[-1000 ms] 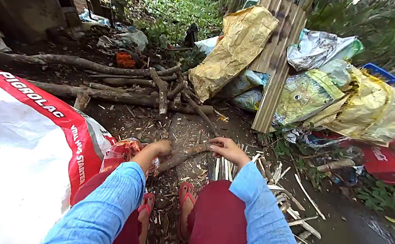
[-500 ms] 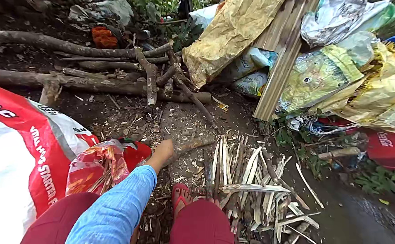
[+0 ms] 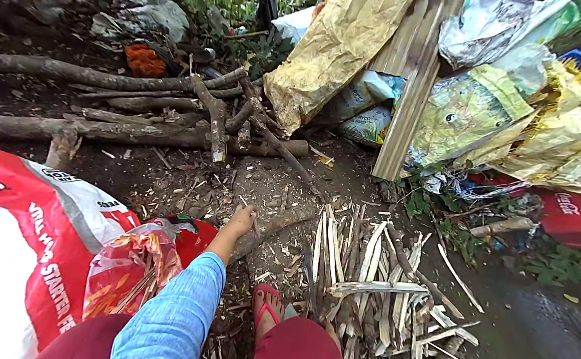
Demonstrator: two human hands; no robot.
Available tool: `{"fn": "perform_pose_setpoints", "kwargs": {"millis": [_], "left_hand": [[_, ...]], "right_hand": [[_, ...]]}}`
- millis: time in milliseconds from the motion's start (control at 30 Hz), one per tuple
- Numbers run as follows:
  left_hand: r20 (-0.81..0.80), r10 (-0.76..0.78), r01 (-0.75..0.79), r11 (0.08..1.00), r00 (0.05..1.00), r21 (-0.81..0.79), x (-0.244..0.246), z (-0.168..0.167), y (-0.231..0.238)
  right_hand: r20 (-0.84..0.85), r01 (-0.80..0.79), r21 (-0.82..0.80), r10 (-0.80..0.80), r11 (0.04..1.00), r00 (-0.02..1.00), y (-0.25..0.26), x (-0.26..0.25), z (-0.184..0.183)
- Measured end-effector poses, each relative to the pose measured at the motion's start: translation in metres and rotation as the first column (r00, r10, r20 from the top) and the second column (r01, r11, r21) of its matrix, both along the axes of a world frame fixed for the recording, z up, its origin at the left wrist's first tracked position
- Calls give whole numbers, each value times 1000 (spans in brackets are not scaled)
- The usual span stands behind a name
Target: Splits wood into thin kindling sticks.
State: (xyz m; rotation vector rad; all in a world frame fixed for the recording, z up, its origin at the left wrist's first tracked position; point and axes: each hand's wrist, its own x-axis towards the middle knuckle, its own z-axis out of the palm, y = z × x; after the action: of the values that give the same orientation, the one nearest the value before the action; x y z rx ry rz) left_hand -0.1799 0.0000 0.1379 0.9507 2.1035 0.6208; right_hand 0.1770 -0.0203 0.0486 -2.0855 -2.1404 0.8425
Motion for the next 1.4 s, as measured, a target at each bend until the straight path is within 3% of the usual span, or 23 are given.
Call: {"fn": "perform_pose_setpoints", "kwargs": {"millis": [33,67,200,333,533,733,967,1400], "left_hand": [[6,12,-13,999,1000,44,-2,-2,0],[11,21,-22,996,1000,87,-4,-5,-1],[15,13,-16,983,1000,184,-2,-6,-1],[-39,-15,24,974,999,227,7,-12,3],[-87,23,0,968,996,251,15,-25,9],[-17,87,-78,949,996,306,20,-31,16],[-68,90,-66,954,994,293,25,-30,17],[-108,77,-46,963,991,267,23,-26,14]], "right_hand": [[-70,-31,-225,15,974,997,20,12,-9],[-154,-41,-287,-3,957,988,28,21,-18],[-391,-95,-242,-8,966,920,25,28,-1],[-450,-226,-161,132,961,883,27,15,23],[-468,-331,-151,227,931,854,23,-20,56],[-464,-397,-71,322,915,825,31,-31,53],[-389,-427,-97,360,899,848,40,-42,52],[-405,-450,-78,384,890,830,41,-52,42]]}}
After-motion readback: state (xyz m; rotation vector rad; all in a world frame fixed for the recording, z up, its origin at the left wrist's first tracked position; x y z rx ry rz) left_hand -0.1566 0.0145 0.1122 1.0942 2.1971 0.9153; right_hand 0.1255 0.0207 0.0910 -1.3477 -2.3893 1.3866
